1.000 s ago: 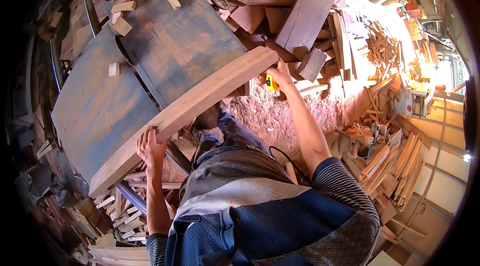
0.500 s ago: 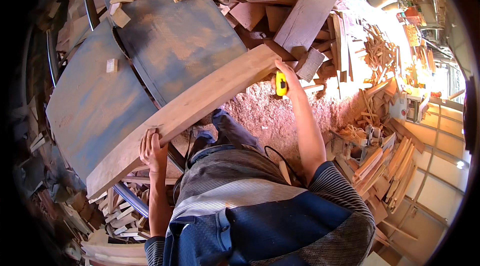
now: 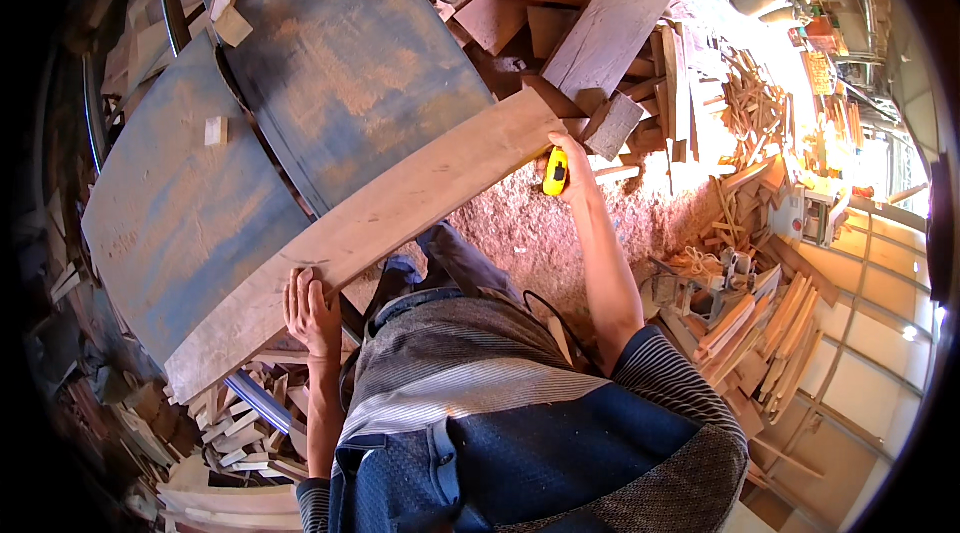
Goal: The person measures wood pieces using a yellow tape measure on a workbench, sliding the tape along the length of each piece and moving them to check different sides.
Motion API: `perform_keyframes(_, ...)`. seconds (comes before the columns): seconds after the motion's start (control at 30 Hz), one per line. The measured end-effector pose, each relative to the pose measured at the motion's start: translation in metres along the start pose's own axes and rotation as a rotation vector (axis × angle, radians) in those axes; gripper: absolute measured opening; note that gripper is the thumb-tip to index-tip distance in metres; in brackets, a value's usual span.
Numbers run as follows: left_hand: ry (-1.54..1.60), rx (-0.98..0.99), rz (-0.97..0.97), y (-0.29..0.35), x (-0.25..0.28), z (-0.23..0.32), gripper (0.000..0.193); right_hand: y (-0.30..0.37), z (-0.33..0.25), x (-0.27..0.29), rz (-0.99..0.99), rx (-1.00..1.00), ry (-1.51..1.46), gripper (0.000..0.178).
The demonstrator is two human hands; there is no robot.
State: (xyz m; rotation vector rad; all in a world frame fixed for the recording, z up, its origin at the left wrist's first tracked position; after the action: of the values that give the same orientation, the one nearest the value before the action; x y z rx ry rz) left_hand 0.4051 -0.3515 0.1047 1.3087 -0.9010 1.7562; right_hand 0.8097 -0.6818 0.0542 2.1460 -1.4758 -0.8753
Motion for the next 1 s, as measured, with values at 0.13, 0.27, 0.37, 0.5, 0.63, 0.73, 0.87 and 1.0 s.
perform_keyframes(0.13,0.035,0.011,-0.005,-0.001,0.002,0.0,0.022,0.001,-0.002,-0.008,0.029,-0.03,0.005,0.032)
perform_keyframes(0.27,0.062,0.02,-0.004,-0.006,0.007,0.0,0.023,-0.009,0.005,0.005,0.026,-0.059,-0.049,0.034)
perform_keyframes(0.37,0.074,0.018,0.007,-0.002,0.001,-0.006,0.022,-0.004,0.0,0.001,0.002,-0.084,-0.059,0.032)
perform_keyframes(0.5,0.075,0.037,0.046,-0.004,0.005,-0.003,0.021,0.0,-0.003,-0.005,-0.062,-0.034,-0.07,0.033)
perform_keyframes(0.63,0.083,0.041,0.042,0.0,0.005,-0.005,0.021,-0.002,-0.002,-0.001,-0.063,-0.058,-0.073,0.032)
perform_keyframes(0.73,0.091,0.035,0.071,-0.002,0.006,-0.004,0.022,-0.002,-0.004,-0.002,-0.067,-0.052,-0.08,0.029)
perform_keyframes(0.87,0.125,0.037,0.063,-0.009,0.013,-0.004,0.027,0.0,-0.004,0.0,-0.048,-0.062,-0.082,0.031)
perform_keyframes(1.0,0.231,0.058,-0.07,-0.022,0.026,-0.011,0.031,-0.001,-0.019,-0.011,0.091,-0.027,0.149,0.044)
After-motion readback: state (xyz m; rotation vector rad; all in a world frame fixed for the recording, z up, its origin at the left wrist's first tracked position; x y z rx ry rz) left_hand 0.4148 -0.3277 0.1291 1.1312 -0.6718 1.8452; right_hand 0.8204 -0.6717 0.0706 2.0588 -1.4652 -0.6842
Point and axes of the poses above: each hand's wrist, its own y-axis away from the middle knuckle, its own x-axis out of the back of the hand, z = x × y, the point moved 3 cm from there along -y, towards the middle knuckle, and after that the axes turned 11 degrees about -z, right-handed, at the moved point
